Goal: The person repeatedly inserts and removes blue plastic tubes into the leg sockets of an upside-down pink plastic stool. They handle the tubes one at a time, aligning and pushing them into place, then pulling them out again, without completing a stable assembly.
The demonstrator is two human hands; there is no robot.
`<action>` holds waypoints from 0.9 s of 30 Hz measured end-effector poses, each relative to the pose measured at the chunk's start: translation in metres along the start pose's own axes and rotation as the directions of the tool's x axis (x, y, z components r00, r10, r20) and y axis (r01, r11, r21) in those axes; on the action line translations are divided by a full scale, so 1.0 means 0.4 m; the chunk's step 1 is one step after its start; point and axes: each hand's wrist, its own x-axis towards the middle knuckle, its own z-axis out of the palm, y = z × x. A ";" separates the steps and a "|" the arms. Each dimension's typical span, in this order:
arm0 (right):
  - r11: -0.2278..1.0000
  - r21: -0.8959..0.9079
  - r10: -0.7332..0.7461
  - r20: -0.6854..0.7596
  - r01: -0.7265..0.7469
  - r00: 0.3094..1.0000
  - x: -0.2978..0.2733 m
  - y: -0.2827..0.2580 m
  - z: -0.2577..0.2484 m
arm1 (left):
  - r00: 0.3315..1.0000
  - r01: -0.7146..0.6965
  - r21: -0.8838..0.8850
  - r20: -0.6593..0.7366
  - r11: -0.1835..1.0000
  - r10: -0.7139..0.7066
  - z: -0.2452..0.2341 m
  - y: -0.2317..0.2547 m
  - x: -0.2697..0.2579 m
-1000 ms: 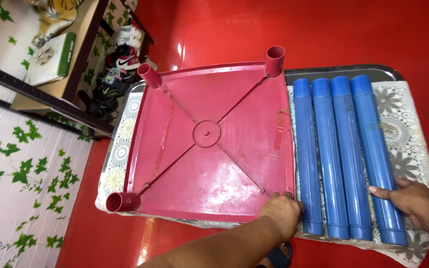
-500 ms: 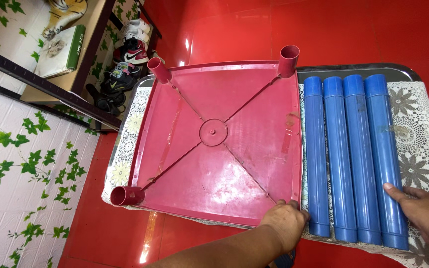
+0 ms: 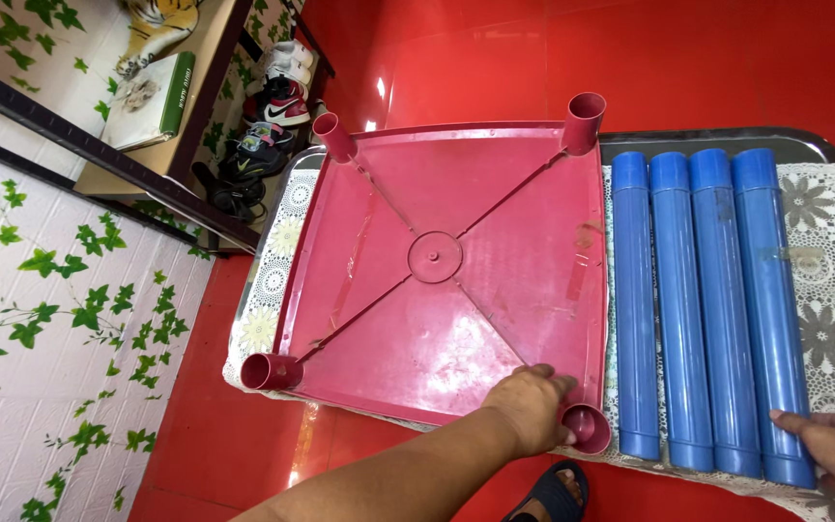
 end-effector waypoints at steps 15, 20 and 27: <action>0.957 -0.080 -0.287 -0.102 0.279 0.953 0.075 -0.024 -0.146 | 0.993 0.115 0.079 0.012 0.990 -0.117 -0.082 -0.031 -0.050; 0.951 -0.048 -0.309 -0.075 0.306 0.948 0.031 -0.141 -0.237 | 0.993 0.117 0.027 -0.016 0.993 -0.117 -0.161 -0.023 -0.022; 0.785 -0.081 -0.596 -0.364 0.614 0.716 -0.051 -0.329 -0.365 | 0.996 -0.067 0.154 -0.047 0.986 0.075 -0.257 -0.045 0.060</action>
